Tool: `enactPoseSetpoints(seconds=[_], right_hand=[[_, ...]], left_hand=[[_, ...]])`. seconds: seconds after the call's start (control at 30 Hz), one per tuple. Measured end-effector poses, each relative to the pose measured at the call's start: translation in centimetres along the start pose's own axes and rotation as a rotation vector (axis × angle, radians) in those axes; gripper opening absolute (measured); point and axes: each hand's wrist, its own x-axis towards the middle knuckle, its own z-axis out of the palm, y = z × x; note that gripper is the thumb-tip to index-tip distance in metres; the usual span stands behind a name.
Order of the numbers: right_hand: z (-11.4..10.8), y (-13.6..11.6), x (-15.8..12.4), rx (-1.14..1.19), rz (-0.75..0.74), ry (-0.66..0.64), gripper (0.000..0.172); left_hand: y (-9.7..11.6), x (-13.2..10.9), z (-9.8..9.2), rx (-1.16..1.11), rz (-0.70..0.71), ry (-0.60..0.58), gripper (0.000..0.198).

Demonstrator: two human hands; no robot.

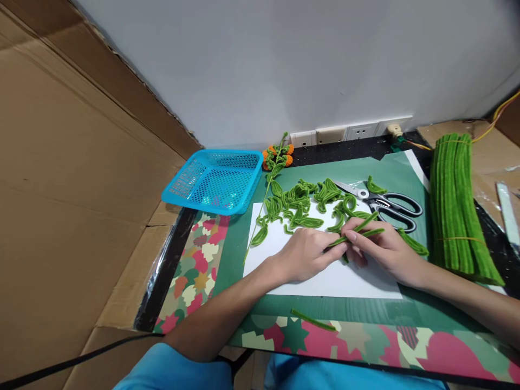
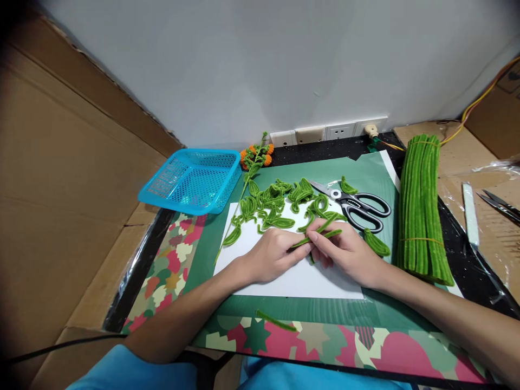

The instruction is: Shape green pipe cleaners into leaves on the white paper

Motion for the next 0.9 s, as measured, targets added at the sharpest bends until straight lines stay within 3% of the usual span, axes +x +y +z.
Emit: enactPoseSetpoints(seconds=[0.9], right_hand=[[0.06,-0.52,-0.06,-0.036,-0.030,0.020,0.049]], left_hand=[[0.07,-0.04,0.02,0.018,-0.005,-0.017,0.046]])
